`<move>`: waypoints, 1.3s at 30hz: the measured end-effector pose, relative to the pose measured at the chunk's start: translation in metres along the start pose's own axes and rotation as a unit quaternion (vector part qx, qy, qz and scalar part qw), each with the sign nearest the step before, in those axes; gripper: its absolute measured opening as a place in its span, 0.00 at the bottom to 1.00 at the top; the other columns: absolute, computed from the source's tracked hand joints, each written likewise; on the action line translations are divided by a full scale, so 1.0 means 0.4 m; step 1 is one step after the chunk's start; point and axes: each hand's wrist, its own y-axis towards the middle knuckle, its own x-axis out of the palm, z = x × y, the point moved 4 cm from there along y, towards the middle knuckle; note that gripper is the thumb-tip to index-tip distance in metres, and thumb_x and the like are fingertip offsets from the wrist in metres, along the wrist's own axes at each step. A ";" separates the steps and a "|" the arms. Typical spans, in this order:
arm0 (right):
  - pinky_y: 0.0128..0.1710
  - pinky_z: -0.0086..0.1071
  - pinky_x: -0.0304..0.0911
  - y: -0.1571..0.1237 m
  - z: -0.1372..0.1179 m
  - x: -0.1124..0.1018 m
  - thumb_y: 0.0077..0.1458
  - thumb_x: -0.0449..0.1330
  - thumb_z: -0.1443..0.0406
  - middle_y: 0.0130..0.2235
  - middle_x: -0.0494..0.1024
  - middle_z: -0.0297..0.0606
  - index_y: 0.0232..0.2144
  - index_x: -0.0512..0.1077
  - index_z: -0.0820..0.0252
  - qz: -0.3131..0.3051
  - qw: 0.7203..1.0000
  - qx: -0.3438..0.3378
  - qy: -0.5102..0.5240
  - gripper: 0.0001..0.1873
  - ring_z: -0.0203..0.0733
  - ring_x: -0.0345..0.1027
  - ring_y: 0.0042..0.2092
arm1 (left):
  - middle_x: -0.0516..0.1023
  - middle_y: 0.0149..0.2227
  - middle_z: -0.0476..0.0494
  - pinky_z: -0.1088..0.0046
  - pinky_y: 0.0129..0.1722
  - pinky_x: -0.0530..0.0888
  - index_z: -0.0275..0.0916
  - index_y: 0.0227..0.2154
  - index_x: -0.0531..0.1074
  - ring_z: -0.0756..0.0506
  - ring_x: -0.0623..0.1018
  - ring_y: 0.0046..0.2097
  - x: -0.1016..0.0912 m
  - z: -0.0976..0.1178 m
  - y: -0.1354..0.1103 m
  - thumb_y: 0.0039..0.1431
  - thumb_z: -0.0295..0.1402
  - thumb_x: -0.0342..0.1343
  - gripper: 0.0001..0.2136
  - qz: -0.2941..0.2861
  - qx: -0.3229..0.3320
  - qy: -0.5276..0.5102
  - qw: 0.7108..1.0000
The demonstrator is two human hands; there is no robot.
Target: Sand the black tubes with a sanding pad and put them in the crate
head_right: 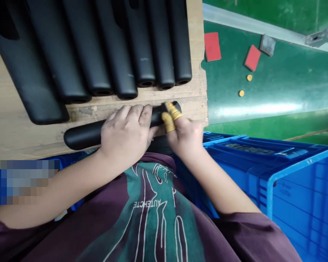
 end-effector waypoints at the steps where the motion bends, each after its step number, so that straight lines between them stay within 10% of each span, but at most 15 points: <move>1: 0.24 0.35 0.68 0.000 0.002 -0.001 0.65 0.48 0.54 0.29 0.83 0.47 0.42 0.81 0.61 0.010 1.000 0.004 -0.007 0.25 0.46 0.76 0.24 | 0.78 0.47 0.29 0.54 0.46 0.73 0.31 0.55 0.71 0.33 0.76 0.49 0.000 0.000 0.000 0.64 0.29 0.49 0.18 0.000 0.001 -0.001 1.000; 23: 0.35 0.34 0.71 -0.005 0.021 -0.013 0.68 0.48 0.53 0.35 0.84 0.44 0.46 0.78 0.63 0.016 0.999 0.034 -0.017 0.26 0.45 0.79 0.36 | 0.77 0.47 0.33 0.58 0.50 0.68 0.33 0.53 0.70 0.35 0.74 0.52 0.015 -0.002 0.003 0.66 0.32 0.46 0.17 -0.016 -0.002 -0.044 0.999; 39: 0.29 0.34 0.63 0.000 0.042 -0.016 0.66 0.42 0.46 0.28 0.81 0.49 0.41 0.80 0.67 -0.018 0.996 0.059 -0.067 0.35 0.42 0.73 0.28 | 0.78 0.49 0.30 0.55 0.47 0.72 0.29 0.56 0.69 0.34 0.75 0.50 0.026 0.001 0.002 0.68 0.32 0.43 0.19 -0.003 0.014 0.002 1.000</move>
